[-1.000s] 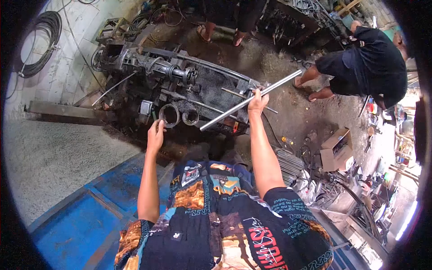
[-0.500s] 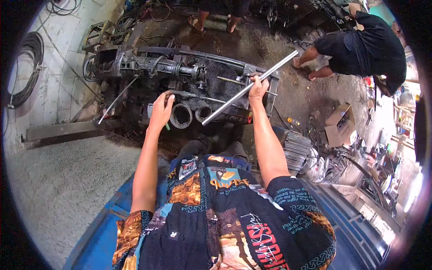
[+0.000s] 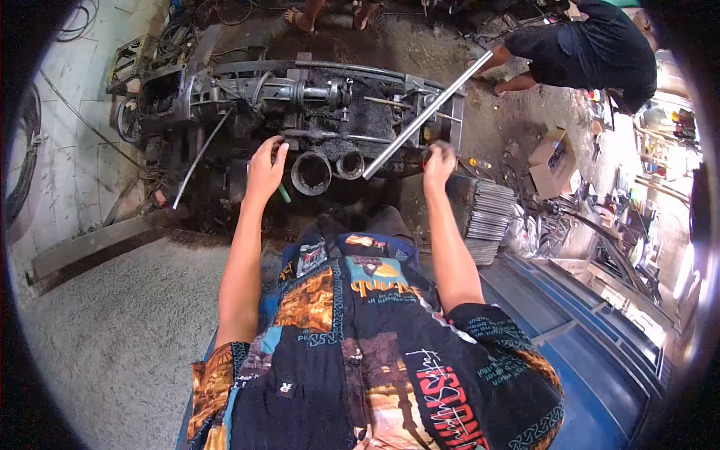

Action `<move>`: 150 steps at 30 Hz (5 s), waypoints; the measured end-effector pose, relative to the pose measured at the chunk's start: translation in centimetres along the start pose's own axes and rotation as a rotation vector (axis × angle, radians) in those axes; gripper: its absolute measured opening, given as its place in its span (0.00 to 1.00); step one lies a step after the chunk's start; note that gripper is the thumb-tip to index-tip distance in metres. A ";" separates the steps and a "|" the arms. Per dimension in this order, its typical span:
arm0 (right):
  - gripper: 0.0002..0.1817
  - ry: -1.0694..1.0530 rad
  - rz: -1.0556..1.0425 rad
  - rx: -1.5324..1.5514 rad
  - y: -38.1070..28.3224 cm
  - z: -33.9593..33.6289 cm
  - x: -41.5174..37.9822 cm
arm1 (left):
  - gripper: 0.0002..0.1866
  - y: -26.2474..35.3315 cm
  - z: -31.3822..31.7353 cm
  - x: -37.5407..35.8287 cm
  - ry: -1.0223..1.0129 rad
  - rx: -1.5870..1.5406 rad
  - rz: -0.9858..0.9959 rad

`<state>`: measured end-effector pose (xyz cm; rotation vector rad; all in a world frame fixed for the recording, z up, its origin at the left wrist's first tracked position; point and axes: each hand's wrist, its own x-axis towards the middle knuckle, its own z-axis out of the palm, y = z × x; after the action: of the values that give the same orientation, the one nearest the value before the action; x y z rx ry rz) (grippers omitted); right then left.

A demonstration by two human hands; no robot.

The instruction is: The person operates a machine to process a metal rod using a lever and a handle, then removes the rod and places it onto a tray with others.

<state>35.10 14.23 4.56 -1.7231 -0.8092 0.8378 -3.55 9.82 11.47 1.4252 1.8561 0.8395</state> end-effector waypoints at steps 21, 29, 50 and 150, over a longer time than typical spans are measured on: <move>0.19 -0.232 0.130 -0.931 9.3 -1.1 1.5 | 0.20 2.8 3.7 -5.5 -0.099 0.163 -0.107; 0.17 -0.349 0.101 -0.710 1.0 -7.1 -5.6 | 0.19 4.2 4.1 -5.6 -0.072 0.139 -0.133; 0.27 -0.280 -0.282 -0.881 -0.5 12.8 -9.8 | 0.19 1.8 -4.2 -0.8 -0.234 0.180 0.321; 0.26 -0.793 0.225 -0.428 -19.6 29.6 -20.6 | 0.26 0.4 -24.8 12.8 0.002 0.379 0.523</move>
<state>-3.15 16.77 19.27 -1.8693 -1.4094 1.6466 -25.84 19.82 25.04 2.2069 1.7248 0.7433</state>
